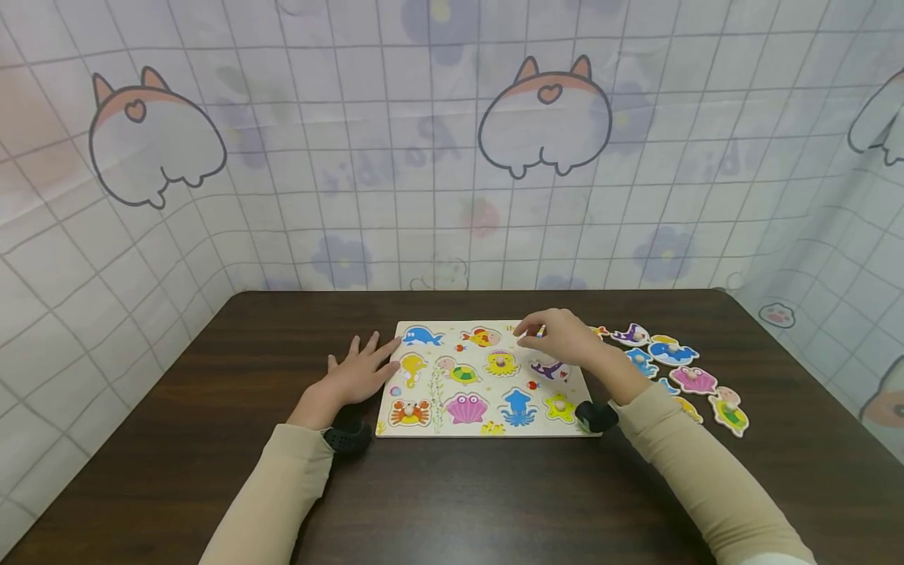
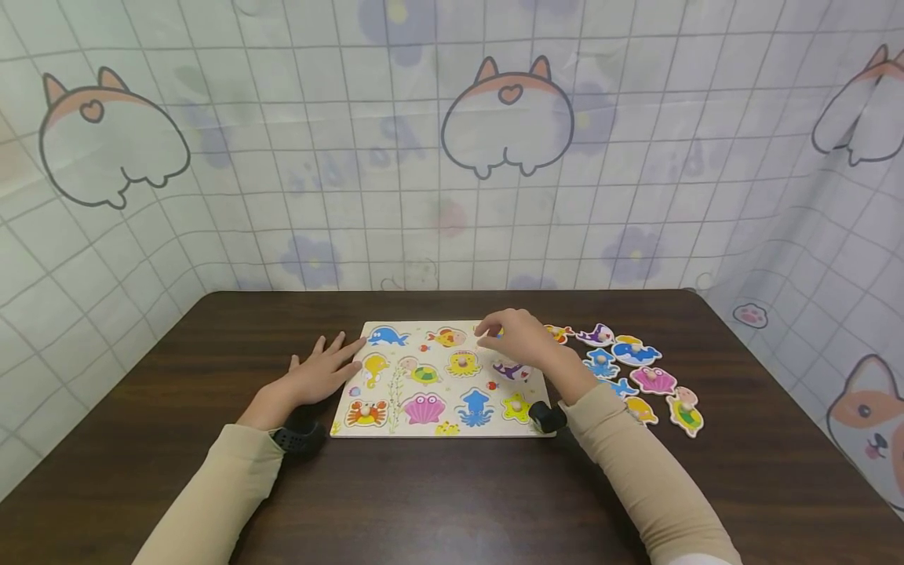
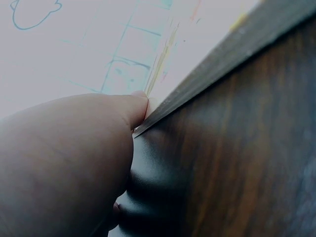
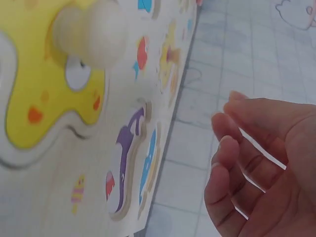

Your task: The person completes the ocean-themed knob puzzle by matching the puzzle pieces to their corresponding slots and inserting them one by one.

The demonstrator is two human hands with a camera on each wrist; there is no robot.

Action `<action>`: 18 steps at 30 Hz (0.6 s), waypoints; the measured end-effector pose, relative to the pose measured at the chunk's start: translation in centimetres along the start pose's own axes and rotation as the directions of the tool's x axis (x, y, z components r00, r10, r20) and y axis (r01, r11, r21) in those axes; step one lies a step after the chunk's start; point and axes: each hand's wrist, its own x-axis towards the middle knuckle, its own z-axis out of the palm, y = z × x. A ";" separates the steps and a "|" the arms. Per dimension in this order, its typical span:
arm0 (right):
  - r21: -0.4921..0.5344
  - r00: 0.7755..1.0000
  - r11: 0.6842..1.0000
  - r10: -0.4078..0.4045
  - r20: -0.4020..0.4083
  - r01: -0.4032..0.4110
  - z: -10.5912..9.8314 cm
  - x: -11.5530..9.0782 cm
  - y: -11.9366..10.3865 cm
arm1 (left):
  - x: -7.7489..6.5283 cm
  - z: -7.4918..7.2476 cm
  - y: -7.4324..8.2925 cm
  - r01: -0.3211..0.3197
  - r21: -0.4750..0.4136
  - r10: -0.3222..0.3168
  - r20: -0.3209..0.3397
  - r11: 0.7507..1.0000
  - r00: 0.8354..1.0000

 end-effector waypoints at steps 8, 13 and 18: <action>0.107 0.996 0.994 0.029 -0.079 -0.021 -1.2 -0.3 2.0 | 0.0 0.0 0.1 -0.001 -0.005 0.001 0.001 1.000 1.000; 0.143 0.992 0.989 0.060 -0.111 -0.043 -2.0 -0.7 2.9 | -0.1 -0.1 0.2 -0.005 -0.005 0.005 0.001 1.000 1.000; 0.266 0.988 0.962 0.101 -0.121 -0.065 -2.5 -0.8 4.2 | 0.0 -0.1 0.2 -0.001 0.003 0.001 -0.002 1.000 1.000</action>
